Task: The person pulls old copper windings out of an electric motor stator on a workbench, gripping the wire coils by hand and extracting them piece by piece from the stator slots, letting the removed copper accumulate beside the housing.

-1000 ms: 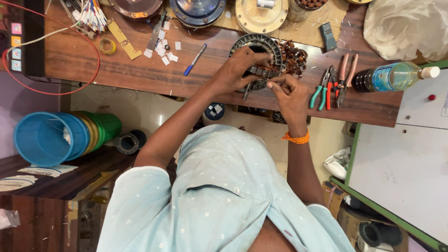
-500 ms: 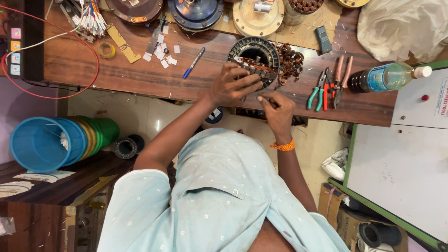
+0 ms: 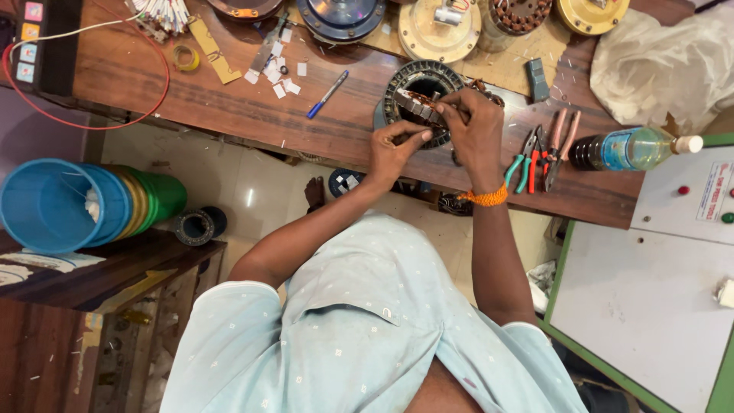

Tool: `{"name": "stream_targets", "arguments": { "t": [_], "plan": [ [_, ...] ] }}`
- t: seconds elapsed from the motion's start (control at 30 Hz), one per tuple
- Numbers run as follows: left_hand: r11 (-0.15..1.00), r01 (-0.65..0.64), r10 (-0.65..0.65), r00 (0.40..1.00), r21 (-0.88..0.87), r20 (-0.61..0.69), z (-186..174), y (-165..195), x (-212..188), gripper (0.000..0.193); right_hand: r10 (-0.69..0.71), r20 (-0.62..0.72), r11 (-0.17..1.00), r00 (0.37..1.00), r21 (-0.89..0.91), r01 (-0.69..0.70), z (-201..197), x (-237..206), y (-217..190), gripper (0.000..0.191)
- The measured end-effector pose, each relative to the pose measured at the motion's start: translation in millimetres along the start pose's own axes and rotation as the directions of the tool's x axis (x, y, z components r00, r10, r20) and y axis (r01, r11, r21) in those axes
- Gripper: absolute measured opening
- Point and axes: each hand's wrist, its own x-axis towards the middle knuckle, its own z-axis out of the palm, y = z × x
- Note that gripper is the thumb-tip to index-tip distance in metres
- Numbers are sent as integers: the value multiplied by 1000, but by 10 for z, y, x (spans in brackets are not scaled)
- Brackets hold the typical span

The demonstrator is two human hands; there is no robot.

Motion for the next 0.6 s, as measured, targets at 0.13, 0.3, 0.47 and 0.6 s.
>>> {"name": "stream_targets", "arguments": {
  "t": [0.13,0.3,0.47,0.6],
  "plan": [
    [956,239,-247,969,-168,-25,67,-1,7,16,127,125,991,984,34,-132,-9,181,94,9],
    [890,371,-391,920,-263,-23,94,28,68,23,201,321,896,926,322,-306,-7,360,255,9],
    [876,388,-416,908,-287,-41,136,7,38,20,280,234,899,931,275,-339,49,360,343,11],
    [982,-32,52,993,184,-104,155,82,-17,20,330,174,886,928,283,-368,39,292,421,14]
  ]
}}
